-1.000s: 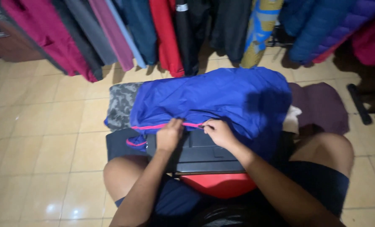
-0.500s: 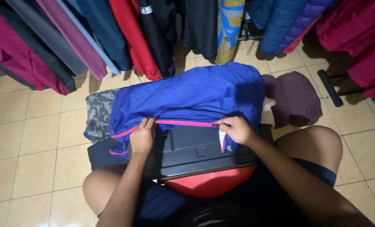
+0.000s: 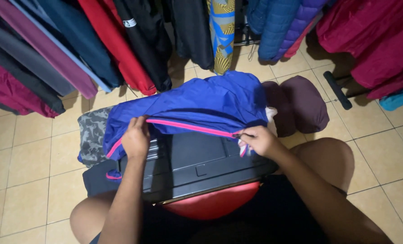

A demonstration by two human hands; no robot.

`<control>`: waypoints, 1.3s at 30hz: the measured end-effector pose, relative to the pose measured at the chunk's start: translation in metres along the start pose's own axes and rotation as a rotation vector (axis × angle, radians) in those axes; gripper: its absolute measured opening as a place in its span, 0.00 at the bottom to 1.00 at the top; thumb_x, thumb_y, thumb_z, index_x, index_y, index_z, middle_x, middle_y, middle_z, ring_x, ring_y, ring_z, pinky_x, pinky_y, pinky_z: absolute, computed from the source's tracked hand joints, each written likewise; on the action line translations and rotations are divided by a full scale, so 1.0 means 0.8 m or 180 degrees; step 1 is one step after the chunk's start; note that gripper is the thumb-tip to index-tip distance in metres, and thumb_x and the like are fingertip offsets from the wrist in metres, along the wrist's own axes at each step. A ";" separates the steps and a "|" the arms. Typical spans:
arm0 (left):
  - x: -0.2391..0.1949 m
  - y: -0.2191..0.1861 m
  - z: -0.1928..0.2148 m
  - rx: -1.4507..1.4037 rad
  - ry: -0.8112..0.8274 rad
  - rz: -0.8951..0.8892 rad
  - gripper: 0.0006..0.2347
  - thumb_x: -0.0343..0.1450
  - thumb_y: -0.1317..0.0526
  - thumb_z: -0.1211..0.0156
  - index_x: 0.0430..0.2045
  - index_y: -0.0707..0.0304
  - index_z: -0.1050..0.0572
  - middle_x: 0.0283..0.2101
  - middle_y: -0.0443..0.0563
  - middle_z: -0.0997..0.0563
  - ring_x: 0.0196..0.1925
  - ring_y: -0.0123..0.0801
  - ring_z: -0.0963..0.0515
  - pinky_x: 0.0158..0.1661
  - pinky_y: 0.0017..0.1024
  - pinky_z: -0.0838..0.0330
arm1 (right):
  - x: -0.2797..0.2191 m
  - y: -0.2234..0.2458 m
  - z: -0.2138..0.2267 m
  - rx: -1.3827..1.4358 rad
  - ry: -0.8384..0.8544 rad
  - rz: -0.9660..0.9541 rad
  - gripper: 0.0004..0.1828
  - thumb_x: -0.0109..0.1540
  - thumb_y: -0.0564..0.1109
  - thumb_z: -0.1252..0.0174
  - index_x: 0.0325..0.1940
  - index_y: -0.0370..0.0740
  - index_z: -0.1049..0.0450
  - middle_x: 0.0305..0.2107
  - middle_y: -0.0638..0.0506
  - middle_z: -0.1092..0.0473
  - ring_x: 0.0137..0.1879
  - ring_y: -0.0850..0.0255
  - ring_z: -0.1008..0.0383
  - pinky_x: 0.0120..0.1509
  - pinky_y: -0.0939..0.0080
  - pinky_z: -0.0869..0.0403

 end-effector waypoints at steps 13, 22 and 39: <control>0.000 0.034 -0.015 -0.0010 0.0254 0.0376 0.07 0.76 0.56 0.44 0.46 0.36 0.23 0.42 0.45 0.21 0.42 0.53 0.16 0.44 0.50 0.20 | 0.020 -0.045 0.098 -0.0132 -0.0342 0.1654 0.10 0.60 0.37 0.41 0.26 0.41 0.17 0.31 0.45 0.23 0.40 0.52 0.22 0.55 0.55 0.24; -0.003 0.046 -0.006 0.0358 0.0153 0.0286 0.08 0.78 0.57 0.45 0.48 0.35 0.22 0.44 0.44 0.20 0.43 0.50 0.15 0.42 0.48 0.18 | -0.013 -0.039 0.114 0.0017 -0.0284 0.1559 0.15 0.62 0.42 0.43 0.21 0.40 0.21 0.30 0.49 0.20 0.39 0.56 0.21 0.51 0.56 0.27; -0.063 -0.208 -0.043 -0.1284 0.1325 -0.1249 0.19 0.68 0.61 0.38 0.55 0.58 0.24 0.56 0.61 0.21 0.64 0.57 0.26 0.59 0.48 0.28 | 0.018 -0.053 0.091 0.1427 -0.0287 0.1114 0.12 0.59 0.38 0.46 0.22 0.32 0.25 0.23 0.45 0.29 0.31 0.59 0.33 0.31 0.62 0.31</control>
Point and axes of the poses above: each hand's wrist, its own x-axis towards the middle knuckle, its own z-axis out of the back of the hand, y = z × x, the point moved 4 cm from there along x, towards the middle knuckle
